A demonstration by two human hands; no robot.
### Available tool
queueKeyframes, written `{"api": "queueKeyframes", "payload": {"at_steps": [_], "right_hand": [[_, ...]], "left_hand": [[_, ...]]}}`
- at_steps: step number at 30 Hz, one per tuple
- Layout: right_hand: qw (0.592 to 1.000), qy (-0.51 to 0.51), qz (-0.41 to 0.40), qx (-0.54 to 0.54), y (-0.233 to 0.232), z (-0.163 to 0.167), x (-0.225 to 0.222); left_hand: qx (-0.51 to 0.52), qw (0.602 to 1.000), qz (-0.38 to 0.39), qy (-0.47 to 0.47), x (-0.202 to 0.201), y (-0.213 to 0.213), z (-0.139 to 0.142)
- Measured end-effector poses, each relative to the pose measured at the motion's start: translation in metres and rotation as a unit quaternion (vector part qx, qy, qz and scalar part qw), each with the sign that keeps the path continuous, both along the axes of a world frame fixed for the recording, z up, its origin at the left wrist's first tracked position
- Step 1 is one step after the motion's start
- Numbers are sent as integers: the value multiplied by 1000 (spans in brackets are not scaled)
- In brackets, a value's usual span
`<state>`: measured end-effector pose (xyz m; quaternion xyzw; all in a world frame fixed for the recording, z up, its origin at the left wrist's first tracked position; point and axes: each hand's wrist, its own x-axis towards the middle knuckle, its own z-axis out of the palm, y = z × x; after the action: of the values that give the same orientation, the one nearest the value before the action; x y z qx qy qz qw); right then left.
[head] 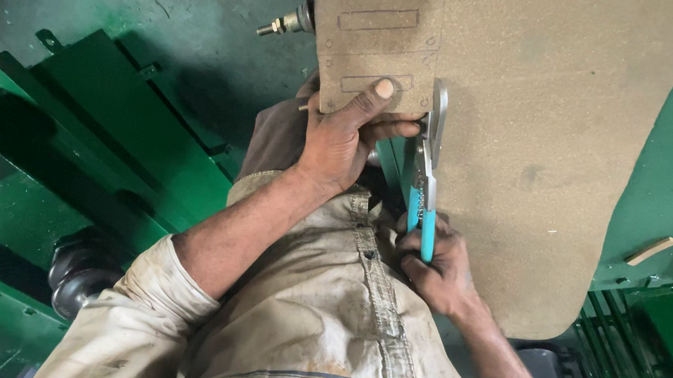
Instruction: The person picks up a small marked piece of fiberboard from a green machine table and cuts along the drawn lines with hand shears, trimming the edges of the piece. They turn the piece while cutting, set trimmed pieces on the table, and continue cutting another small piece from the sheet.
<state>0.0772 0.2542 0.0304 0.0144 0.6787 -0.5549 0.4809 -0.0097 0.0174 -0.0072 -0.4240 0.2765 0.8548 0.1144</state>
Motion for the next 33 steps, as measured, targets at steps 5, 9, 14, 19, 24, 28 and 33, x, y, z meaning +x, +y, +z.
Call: {"api": "queueKeyframes", "payload": {"at_steps": [5, 9, 14, 19, 24, 28, 33], "right_hand": [[1000, 24, -17, -6, -2, -2, 1], [1000, 25, 14, 6, 3, 11, -4], [998, 48, 24, 17, 3, 22, -1], [999, 8, 18, 46, -3, 23, 2], [985, -139, -100, -25, -15, 28, -6], [986, -145, -81, -18, -9, 29, -16], [1000, 3, -20, 21, 3, 16, -9]], "left_hand": [[-31, 999, 17, 1, -3, 12, 6], [-70, 996, 48, -18, -7, 23, 12], [-77, 996, 36, -30, -12, 24, 16], [-109, 993, 31, -27, -12, 23, 14], [-102, 995, 12, -13, -7, 18, 16], [-106, 994, 8, -17, -7, 18, 19], [-91, 996, 6, -27, -8, 27, 20]]}}
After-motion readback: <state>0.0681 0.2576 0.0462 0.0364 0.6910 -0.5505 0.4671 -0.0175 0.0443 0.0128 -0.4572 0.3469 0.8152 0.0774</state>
